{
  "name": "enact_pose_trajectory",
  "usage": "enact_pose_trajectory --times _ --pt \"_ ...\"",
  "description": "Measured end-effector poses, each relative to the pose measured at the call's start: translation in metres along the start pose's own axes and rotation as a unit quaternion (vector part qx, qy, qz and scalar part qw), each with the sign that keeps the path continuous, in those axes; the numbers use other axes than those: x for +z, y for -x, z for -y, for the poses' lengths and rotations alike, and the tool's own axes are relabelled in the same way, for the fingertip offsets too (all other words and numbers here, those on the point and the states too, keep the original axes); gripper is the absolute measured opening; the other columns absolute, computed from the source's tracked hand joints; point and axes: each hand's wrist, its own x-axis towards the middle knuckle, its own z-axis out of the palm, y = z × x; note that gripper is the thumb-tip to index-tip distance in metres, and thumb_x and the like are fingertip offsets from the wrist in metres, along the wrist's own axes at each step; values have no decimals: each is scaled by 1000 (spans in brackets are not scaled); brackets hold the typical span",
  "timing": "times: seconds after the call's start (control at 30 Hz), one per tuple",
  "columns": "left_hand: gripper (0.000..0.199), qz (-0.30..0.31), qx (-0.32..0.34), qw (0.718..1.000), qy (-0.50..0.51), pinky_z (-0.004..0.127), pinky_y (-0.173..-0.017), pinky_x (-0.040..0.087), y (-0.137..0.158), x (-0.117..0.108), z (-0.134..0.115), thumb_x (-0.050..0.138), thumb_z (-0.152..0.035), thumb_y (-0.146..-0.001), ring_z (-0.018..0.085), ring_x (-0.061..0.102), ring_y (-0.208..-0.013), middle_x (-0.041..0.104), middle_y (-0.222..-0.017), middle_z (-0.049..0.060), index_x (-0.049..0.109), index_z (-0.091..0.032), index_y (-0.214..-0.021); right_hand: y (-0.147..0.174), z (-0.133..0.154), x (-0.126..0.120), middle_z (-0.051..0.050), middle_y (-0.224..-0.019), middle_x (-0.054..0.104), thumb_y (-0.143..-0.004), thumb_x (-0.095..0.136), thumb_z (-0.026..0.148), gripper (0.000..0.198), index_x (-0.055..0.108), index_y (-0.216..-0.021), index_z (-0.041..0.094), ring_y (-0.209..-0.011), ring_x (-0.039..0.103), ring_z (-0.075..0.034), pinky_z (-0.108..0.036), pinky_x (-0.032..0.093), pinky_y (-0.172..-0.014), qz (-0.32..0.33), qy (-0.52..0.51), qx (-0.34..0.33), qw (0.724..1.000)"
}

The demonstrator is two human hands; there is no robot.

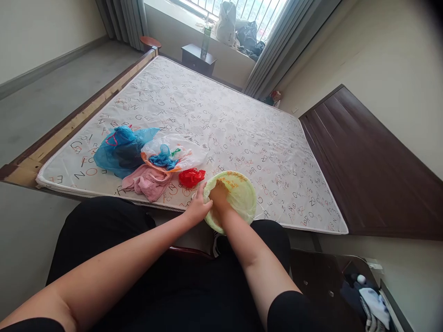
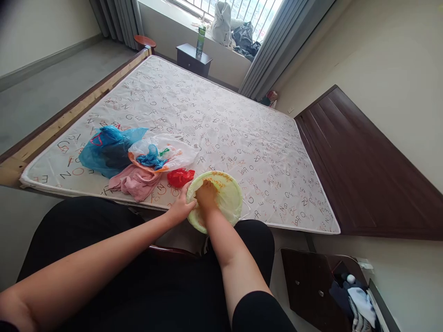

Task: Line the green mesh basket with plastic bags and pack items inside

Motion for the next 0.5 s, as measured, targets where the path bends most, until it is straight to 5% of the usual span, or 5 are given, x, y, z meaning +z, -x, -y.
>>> enact_pose_trajectory --times 0.13,0.5 --pt "83 15 10 1000 -15 51 -128 29 0 2 3 62 -16 -79 31 38 -152 44 -160 16 36 -20 -158 1 -3 16 -25 -146 49 -100 46 20 47 47 -146 13 -135 44 -39 -55 39 -113 -48 119 19 992" --pt "80 29 -31 999 -20 54 -128 27 -3 4 8 65 -20 -81 35 38 -152 45 -159 22 39 -14 -156 5 1 6 -29 -148 48 -100 46 14 47 51 -146 8 -139 43 -41 -57 43 -110 -8 139 -23 990"
